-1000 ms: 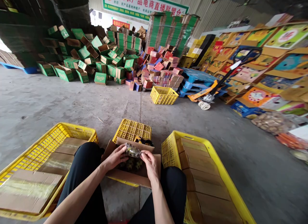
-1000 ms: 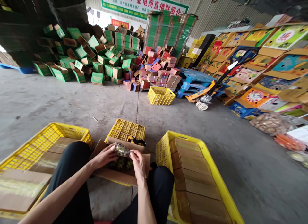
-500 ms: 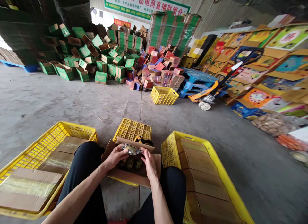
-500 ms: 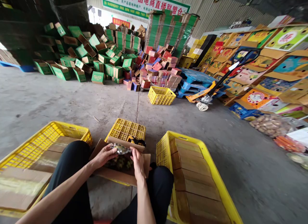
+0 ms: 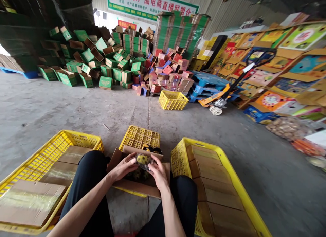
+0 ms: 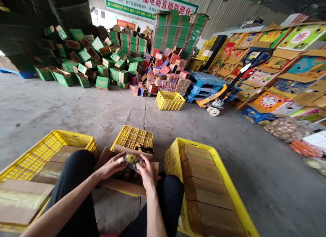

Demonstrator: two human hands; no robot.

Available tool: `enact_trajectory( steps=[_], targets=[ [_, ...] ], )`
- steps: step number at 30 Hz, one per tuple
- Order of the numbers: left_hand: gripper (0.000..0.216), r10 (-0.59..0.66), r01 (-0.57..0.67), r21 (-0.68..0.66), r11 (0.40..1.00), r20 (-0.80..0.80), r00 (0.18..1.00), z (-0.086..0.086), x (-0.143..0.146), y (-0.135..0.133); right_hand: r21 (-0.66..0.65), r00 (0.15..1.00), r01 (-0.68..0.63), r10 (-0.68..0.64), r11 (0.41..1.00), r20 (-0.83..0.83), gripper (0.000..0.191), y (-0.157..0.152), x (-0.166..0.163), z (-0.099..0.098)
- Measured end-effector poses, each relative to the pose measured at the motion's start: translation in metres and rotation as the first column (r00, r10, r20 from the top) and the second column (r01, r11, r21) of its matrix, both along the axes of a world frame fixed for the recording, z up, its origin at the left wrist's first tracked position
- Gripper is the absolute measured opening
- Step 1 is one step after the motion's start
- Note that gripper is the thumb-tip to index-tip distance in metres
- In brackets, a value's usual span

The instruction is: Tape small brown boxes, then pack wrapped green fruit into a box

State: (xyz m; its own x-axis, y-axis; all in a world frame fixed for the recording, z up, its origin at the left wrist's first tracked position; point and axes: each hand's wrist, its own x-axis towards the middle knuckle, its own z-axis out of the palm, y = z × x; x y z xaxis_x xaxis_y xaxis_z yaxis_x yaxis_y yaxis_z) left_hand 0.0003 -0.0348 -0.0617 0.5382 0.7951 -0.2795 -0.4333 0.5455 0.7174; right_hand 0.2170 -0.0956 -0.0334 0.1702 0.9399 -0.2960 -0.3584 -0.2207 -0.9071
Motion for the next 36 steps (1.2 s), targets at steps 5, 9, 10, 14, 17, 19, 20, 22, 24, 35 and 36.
enact_trajectory(
  steps=[5,9,10,14,17,19,20,22,24,35,36],
  targets=[
    [0.059,-0.027,0.029,0.029,0.999,-0.082,0.996,-0.006,-0.002,0.003,0.072,0.99,-0.079,0.07,0.994,0.119,0.06,-0.001,-0.005,0.001],
    [0.049,-0.012,0.021,0.082,0.996,-0.103,0.995,-0.009,-0.002,0.006,0.102,0.978,-0.117,0.097,0.988,0.182,0.057,-0.002,-0.007,0.004],
    [0.047,-0.001,0.01,0.089,0.996,-0.105,0.994,-0.009,-0.002,0.006,0.102,0.978,-0.129,0.109,0.986,0.178,0.06,-0.002,-0.007,0.005],
    [0.047,0.019,-0.009,0.104,0.995,-0.098,0.995,-0.008,-0.002,0.006,0.119,0.982,-0.134,0.116,0.984,0.15,0.072,-0.002,-0.006,0.007],
    [0.049,-0.005,0.014,0.132,0.991,-0.069,0.998,-0.002,-0.001,0.004,0.106,0.972,-0.113,0.088,0.988,0.219,0.058,0.0,-0.005,0.004],
    [0.053,-0.038,0.045,0.143,0.989,-0.051,0.998,0.001,-0.001,0.003,0.097,0.958,-0.102,0.071,0.99,0.279,0.048,0.001,-0.003,0.001],
    [0.055,-0.054,0.059,0.141,0.988,-0.042,0.998,0.002,-0.001,0.002,0.098,0.952,-0.095,0.061,0.991,0.3,0.046,0.001,-0.003,0.0],
    [0.059,-0.068,0.073,0.122,0.99,-0.041,0.997,0.002,-0.001,0.002,0.102,0.947,-0.09,0.054,0.991,0.317,0.046,0.001,-0.002,0.0],
    [0.062,-0.048,0.055,0.092,0.994,-0.078,0.996,0.0,-0.001,0.002,0.106,0.949,-0.101,0.064,0.989,0.31,0.046,0.001,-0.002,0.0],
    [0.051,0.132,-0.11,0.141,0.984,-0.163,0.978,-0.002,0.003,0.001,0.121,0.947,-0.065,0.023,0.99,0.319,0.048,0.003,-0.004,0.004],
    [0.051,0.148,-0.126,0.136,0.983,-0.168,0.975,-0.002,0.003,0.001,0.122,0.945,-0.059,0.016,0.991,0.327,0.048,0.003,-0.004,0.004]
  ],
)
